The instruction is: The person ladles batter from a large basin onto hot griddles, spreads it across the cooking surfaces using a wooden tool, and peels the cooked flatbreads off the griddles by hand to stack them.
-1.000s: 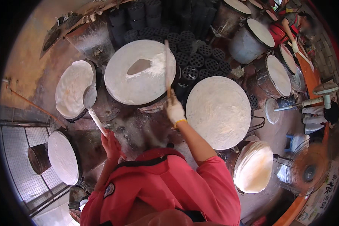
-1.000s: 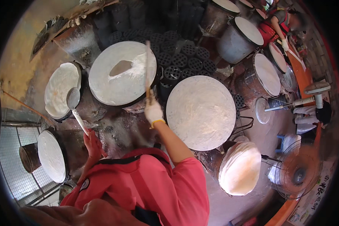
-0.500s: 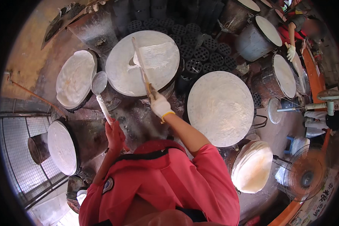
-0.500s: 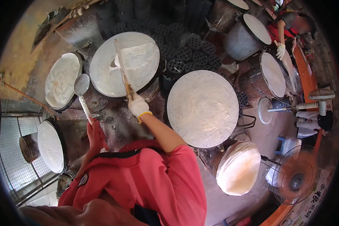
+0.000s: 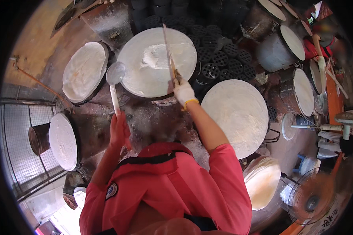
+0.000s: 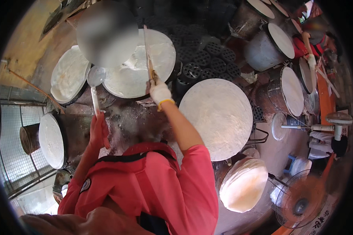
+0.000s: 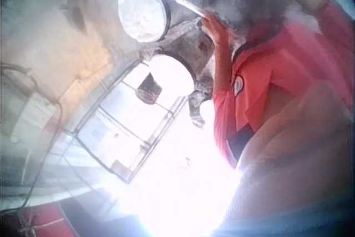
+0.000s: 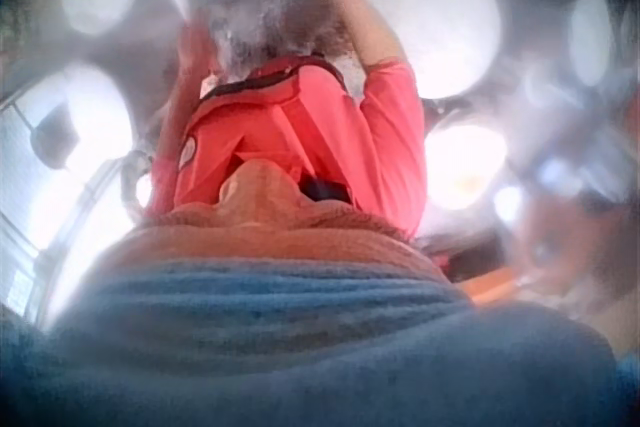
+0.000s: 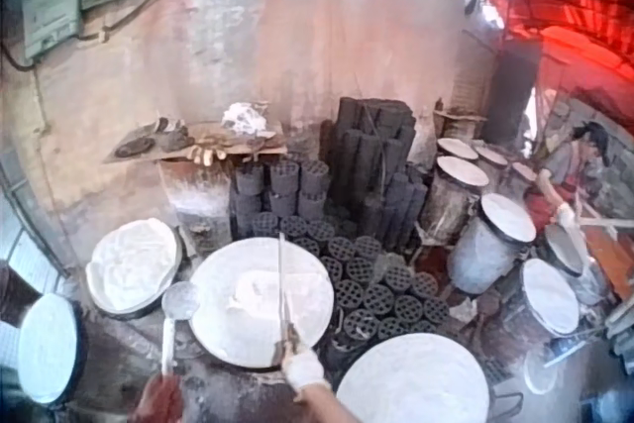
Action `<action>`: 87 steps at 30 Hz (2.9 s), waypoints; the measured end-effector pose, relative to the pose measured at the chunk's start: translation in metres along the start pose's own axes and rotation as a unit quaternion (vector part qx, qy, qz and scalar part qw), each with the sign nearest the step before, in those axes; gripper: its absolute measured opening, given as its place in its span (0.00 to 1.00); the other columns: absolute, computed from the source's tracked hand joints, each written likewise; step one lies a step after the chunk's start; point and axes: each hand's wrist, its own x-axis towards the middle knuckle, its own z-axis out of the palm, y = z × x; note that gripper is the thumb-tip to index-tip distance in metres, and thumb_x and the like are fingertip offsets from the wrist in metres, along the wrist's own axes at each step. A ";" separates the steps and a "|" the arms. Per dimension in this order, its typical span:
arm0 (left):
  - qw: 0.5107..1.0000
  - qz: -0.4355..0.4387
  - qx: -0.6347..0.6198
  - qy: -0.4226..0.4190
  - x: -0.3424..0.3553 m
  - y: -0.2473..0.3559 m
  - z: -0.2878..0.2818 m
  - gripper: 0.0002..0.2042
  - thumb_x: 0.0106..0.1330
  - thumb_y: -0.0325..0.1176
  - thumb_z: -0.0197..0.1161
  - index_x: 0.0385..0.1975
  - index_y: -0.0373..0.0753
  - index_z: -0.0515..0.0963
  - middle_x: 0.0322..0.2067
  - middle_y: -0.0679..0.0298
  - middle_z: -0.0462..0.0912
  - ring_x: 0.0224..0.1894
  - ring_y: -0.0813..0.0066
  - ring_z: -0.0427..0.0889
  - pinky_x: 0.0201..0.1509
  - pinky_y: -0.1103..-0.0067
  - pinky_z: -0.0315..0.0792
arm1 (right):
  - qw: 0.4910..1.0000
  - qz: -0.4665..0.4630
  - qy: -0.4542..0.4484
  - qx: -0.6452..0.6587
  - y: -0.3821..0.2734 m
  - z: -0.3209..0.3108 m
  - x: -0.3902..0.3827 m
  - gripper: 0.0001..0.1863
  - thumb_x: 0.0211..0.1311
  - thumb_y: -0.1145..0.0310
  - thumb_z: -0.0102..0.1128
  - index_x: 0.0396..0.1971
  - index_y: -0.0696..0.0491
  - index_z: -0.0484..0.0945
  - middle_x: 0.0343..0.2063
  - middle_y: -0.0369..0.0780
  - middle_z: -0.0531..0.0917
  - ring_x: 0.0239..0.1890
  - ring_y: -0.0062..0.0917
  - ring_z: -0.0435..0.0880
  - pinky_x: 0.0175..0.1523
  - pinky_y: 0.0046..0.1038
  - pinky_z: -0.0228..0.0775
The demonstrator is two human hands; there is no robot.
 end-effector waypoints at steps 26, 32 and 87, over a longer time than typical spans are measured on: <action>0.760 -0.166 -0.563 -0.279 0.005 0.049 0.007 0.15 0.81 0.37 0.41 0.43 0.33 0.72 0.20 0.69 0.65 0.13 0.78 0.63 0.16 0.79 0.61 | 0.955 -0.283 -0.079 -0.032 -0.018 0.056 -0.100 0.25 0.74 0.54 0.50 0.67 0.46 0.68 0.32 0.47 0.86 0.26 0.44 0.85 0.32 0.42 0.81; 0.759 -0.135 -0.565 -0.295 -0.047 0.057 -0.014 0.13 0.81 0.35 0.41 0.51 0.35 0.72 0.20 0.70 0.66 0.12 0.81 0.63 0.11 0.81 0.59 | 0.897 -0.260 0.006 -0.357 -0.005 0.004 -0.051 0.29 0.72 0.57 0.50 0.72 0.34 0.62 0.35 0.52 0.86 0.31 0.47 0.87 0.36 0.49 0.80; 0.613 0.303 -0.718 0.127 -0.187 0.006 -0.352 0.16 0.73 0.25 0.42 0.60 0.36 0.61 0.18 0.68 0.61 0.11 0.82 0.62 0.12 0.79 0.67 | 0.616 -0.132 -0.455 -0.629 -0.058 0.607 0.160 0.27 0.64 0.58 0.45 0.61 0.51 0.76 0.65 0.46 0.73 0.67 0.44 0.71 0.69 0.44 0.65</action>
